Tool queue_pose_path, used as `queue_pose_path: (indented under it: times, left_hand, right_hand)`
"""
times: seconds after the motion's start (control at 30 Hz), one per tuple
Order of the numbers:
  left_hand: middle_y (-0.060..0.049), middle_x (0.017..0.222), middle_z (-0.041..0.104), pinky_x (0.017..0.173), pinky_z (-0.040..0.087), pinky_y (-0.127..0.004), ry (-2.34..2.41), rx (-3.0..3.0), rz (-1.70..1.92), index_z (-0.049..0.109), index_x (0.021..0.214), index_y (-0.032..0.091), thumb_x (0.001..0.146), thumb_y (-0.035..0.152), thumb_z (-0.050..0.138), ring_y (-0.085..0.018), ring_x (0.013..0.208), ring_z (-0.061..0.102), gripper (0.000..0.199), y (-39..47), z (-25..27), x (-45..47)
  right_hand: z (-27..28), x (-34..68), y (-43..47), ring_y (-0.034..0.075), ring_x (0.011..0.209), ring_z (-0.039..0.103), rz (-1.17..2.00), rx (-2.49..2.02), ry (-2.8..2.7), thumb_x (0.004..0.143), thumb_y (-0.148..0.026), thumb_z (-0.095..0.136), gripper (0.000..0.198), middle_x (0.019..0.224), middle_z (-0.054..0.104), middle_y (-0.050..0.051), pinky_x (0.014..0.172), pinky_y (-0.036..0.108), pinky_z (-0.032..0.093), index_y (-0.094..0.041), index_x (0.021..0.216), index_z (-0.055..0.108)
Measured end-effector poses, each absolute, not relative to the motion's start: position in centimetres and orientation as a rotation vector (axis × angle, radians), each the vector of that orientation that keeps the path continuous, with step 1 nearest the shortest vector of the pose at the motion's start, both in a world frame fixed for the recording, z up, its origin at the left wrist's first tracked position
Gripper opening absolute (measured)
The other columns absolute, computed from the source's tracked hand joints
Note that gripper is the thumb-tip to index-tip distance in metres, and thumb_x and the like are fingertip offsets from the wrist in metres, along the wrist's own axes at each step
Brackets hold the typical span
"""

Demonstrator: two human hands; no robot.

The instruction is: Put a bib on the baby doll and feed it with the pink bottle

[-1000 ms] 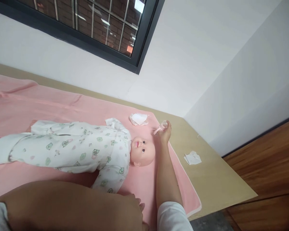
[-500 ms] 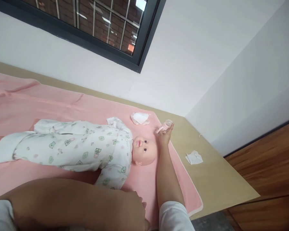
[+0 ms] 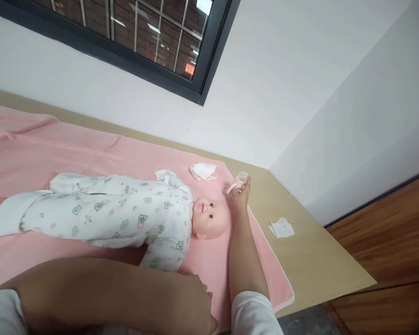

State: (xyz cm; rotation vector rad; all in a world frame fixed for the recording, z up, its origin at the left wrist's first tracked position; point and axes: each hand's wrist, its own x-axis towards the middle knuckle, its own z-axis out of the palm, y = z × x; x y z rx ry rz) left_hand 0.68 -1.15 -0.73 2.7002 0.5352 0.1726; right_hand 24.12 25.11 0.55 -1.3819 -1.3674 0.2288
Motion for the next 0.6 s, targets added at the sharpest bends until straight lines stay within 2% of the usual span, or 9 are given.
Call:
queue_pose_path:
  times: [0.13,0.23,0.43,0.6]
  left_hand:
    - [-0.017,0.121,0.070,0.066,0.049,-0.039,0.401,2.766,-0.025,0.074,0.108,0.025,0.062,0.034,0.075,-0.037,0.097,0.069,0.047,-0.9,-0.7,1.0]
    - [-0.020,0.125,0.068,0.065,0.050,-0.039,0.376,2.774,-0.052,0.072,0.111,0.024,0.063,0.036,0.074,-0.038,0.100,0.068,0.049,-0.8,-0.9,1.2]
    - [-0.019,0.123,0.069,0.063,0.050,-0.038,0.387,2.781,-0.048,0.073,0.108,0.024,0.065,0.037,0.073,-0.036,0.095,0.069,0.045,-0.8,-1.0,1.2]
    - [-0.016,0.121,0.071,0.062,0.050,-0.037,0.393,2.778,-0.035,0.073,0.107,0.024,0.066,0.038,0.073,-0.034,0.091,0.070,0.043,-0.7,-1.1,1.3]
  right_hand:
    - [0.6,25.2,25.0,0.017,0.102,0.056,0.445,-1.212,-1.345,0.070,-0.026,0.059,0.096,0.145,0.035,0.013,0.087,0.034,0.055,-0.031,0.156,0.015]
    - [1.0,25.3,24.5,0.018,0.110,0.056,0.521,-1.202,-1.305,0.068,-0.025,0.058,0.097,0.149,0.033,0.013,0.090,0.036,0.055,-0.030,0.156,0.017]
    - [1.4,24.4,24.1,0.022,0.122,0.054,0.465,-1.209,-1.310,0.070,-0.028,0.057,0.090,0.150,0.040,0.013,0.100,0.042,0.051,-0.026,0.155,0.027]
    - [1.2,24.4,23.9,0.022,0.124,0.053,0.285,-1.245,-1.363,0.077,-0.030,0.055,0.086,0.146,0.043,0.012,0.104,0.045,0.048,-0.027,0.157,0.022]
